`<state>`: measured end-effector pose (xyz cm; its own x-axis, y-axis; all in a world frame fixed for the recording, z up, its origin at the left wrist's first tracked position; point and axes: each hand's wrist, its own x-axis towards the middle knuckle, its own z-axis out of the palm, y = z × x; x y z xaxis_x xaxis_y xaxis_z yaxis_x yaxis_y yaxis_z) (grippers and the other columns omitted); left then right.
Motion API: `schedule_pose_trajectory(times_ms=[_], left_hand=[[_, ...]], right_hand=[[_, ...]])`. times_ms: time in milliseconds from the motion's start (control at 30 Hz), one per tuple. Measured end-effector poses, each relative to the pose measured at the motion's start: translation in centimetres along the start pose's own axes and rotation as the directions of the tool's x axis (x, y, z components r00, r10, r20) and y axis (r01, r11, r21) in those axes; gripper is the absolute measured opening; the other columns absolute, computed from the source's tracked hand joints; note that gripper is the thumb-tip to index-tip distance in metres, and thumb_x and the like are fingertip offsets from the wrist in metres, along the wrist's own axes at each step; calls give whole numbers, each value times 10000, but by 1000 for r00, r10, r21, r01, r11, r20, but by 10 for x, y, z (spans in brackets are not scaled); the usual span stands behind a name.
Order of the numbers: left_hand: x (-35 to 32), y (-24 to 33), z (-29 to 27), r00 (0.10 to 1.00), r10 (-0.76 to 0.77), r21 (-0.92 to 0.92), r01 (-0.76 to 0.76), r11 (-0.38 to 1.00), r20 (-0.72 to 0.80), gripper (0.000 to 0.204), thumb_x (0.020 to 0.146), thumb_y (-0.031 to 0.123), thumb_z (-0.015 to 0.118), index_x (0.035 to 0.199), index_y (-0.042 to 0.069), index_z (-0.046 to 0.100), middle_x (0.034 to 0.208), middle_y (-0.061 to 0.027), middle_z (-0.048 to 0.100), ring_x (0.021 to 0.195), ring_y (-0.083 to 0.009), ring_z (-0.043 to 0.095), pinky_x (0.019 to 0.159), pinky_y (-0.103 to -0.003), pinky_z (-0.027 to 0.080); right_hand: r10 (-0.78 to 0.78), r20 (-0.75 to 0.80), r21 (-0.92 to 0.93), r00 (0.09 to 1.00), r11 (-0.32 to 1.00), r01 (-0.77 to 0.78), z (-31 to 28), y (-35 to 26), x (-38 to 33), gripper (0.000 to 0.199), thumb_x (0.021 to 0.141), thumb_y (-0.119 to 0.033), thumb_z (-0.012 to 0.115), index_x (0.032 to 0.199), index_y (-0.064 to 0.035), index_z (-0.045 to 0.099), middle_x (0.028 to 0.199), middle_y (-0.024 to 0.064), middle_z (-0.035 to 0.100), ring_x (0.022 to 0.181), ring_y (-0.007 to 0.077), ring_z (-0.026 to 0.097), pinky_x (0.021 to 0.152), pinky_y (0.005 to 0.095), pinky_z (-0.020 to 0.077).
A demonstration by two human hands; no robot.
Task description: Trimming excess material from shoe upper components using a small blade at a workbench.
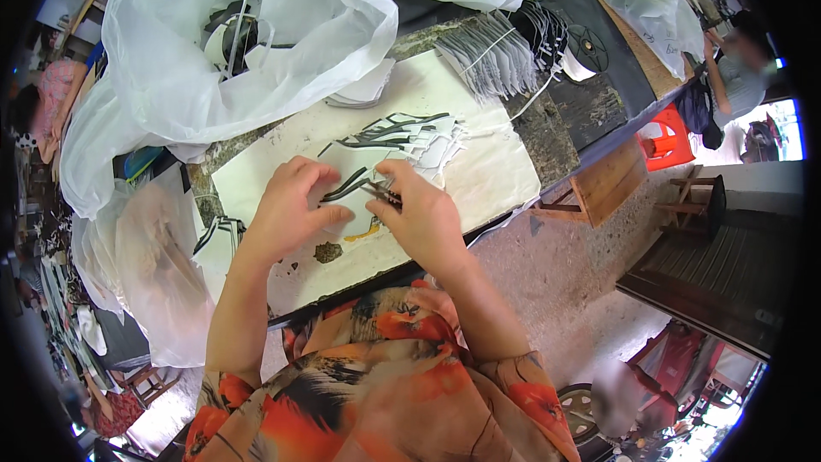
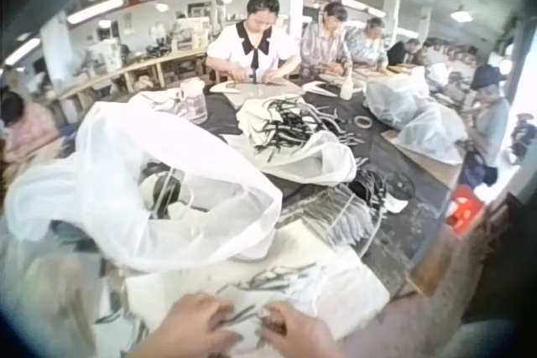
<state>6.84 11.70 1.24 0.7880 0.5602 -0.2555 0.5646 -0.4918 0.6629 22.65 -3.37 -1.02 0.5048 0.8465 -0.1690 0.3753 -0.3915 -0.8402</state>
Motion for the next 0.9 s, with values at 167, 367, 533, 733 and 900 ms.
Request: schedule_pose_trajectory(times_ms=[167,367,533,733,900], left_hand=[[-5,2,7,996,92,63,-92,994,-3,414,716,158,834,1061,24,648,1113,-138,603,1053,-351,557,932,-400,472],[21,18,-9,970,-66,-212,117,970,233,421,782,145,796,1163,59,640,1172,-123,611,1145,-302,573,994,-391,461],[65,9,-12,975,140,-27,-147,989,-169,522,929,202,698,1422,95,566,1418,-171,575,1321,-339,536,1097,-410,423],[114,30,-27,990,-43,23,47,999,-133,594,949,338,694,1472,105,534,1455,-177,569,1344,-352,524,1111,-415,420],[137,23,-41,996,35,127,-24,992,-84,708,883,425,760,1492,147,529,1485,-148,559,1379,-324,501,1147,-413,400]], right_hand=[[-358,42,-132,933,924,360,4,8,1,533,851,-170,795,1351,-142,614,906,133,686,809,306,692,736,389,548],[-169,-27,-104,985,981,166,-8,0,8,516,863,-175,785,1339,-144,587,868,122,693,780,327,694,678,415,536],[-143,-156,-129,977,984,123,-14,10,10,534,893,-184,761,1378,-154,539,883,141,716,796,362,706,669,439,537],[-41,-138,20,990,999,45,-20,15,-1,549,916,-174,753,1411,-129,521,755,114,630,676,307,642,640,396,500],[61,-245,65,968,997,-46,-32,28,-6,563,904,-149,766,1407,-104,517,699,95,562,617,282,557,633,390,480]])
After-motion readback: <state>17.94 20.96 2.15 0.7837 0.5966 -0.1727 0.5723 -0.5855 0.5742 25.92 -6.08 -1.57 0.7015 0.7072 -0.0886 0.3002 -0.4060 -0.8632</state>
